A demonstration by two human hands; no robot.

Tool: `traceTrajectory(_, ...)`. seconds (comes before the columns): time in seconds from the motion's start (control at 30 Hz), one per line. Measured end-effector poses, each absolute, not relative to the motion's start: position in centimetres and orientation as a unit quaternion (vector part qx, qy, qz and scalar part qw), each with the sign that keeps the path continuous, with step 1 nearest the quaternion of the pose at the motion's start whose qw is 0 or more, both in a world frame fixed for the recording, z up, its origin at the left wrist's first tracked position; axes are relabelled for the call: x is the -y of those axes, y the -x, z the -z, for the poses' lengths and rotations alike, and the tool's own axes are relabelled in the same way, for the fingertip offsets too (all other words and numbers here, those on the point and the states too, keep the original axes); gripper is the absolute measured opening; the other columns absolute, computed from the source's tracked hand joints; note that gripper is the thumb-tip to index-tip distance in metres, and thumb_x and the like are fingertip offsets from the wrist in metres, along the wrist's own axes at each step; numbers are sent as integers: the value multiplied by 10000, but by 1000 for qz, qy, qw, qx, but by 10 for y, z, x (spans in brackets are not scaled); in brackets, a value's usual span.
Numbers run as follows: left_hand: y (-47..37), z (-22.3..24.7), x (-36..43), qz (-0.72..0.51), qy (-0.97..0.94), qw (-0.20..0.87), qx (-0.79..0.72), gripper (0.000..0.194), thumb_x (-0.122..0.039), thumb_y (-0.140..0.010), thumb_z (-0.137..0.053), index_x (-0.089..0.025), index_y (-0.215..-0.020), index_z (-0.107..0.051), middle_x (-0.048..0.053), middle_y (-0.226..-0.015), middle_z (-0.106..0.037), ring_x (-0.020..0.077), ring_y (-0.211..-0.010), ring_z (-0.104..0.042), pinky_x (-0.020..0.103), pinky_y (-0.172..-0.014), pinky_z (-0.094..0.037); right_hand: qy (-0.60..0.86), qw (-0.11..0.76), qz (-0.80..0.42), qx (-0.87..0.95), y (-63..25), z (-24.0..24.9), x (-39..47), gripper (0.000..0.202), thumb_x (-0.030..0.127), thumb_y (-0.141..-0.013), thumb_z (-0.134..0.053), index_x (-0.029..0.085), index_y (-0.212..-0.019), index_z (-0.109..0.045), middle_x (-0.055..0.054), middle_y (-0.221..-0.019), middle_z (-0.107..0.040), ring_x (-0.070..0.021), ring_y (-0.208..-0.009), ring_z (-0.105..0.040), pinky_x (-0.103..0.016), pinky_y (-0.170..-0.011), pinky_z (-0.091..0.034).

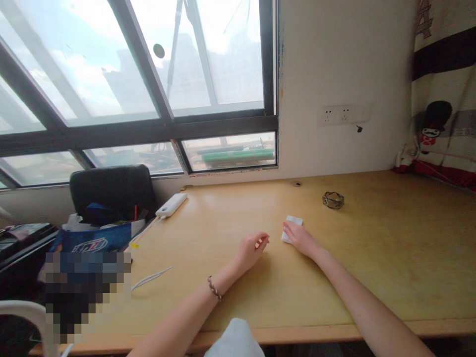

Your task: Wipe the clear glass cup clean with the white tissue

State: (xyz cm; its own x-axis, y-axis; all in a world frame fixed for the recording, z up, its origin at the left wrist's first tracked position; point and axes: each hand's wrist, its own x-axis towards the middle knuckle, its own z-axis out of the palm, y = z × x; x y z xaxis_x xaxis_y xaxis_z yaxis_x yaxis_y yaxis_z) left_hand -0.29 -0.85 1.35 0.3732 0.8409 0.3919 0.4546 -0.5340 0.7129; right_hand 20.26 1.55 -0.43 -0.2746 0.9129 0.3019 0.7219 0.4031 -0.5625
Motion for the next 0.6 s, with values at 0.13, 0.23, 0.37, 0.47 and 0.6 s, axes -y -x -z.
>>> traceTrajectory(0.13, -29, -37, 1, -356, -826, 184, -397, 177, -220, -780, -420, -192, -801, -594, 21, -766, -620, 106, -684, -550, 215, -649, -443, 420, 320, -198, 826, -183, 7, -8, 267, 177, -781, -401, 157, -1012, -535, -95, -1009, -571, -208, -952, -516, -343, -830, -394)
traceTrajectory(0.23, -79, -53, -9, -358, -841, 177, -366, 201, -217, -794, -394, -178, -823, -589, 28, -773, -609, 109, -677, -543, 215, -634, -440, 440, 337, -214, 804, -175, 15, -11, 243, 188, -772, -426, 179, -979, -552, -93, -962, -589, -231, -929, -528, -372, -808, -405)
traceTrajectory(0.37, -164, -54, -22, -337, -874, 138, -322, 240, -228, -815, -357, -171, -876, -582, 60, -881, -588, 134, -755, -553, 243, -716, -444, 434, 338, -216, 807, -175, 23, -20, 149, 212, -759, -469, 230, -848, -587, -47, -930, -602, -208, -961, -513, -350, -857, -381)
traceTrajectory(0.47, -223, -43, -32, -277, -911, 78, -297, 292, -212, -820, -336, -143, -1053, -499, 108, -1093, -503, 162, -862, -549, 256, -746, -445, 414, 311, -208, 830, -181, 23, -25, 113, 213, -714, -540, 208, -816, -588, -49, -954, -594, -207, -971, -506, -342, -865, -377)
traceTrajectory(0.6, -273, -31, -53, -203, -930, 10, -305, 431, -175, -823, -307, -105, -1247, -270, 182, -1275, -303, 190, -917, -542, 273, -715, -454, 392, 261, -162, 867, -187, 20, -29, 204, 250, -746, -525, 166, -929, -553, -81, -1028, -559, -194, -1007, -479, -318, -875, -365)
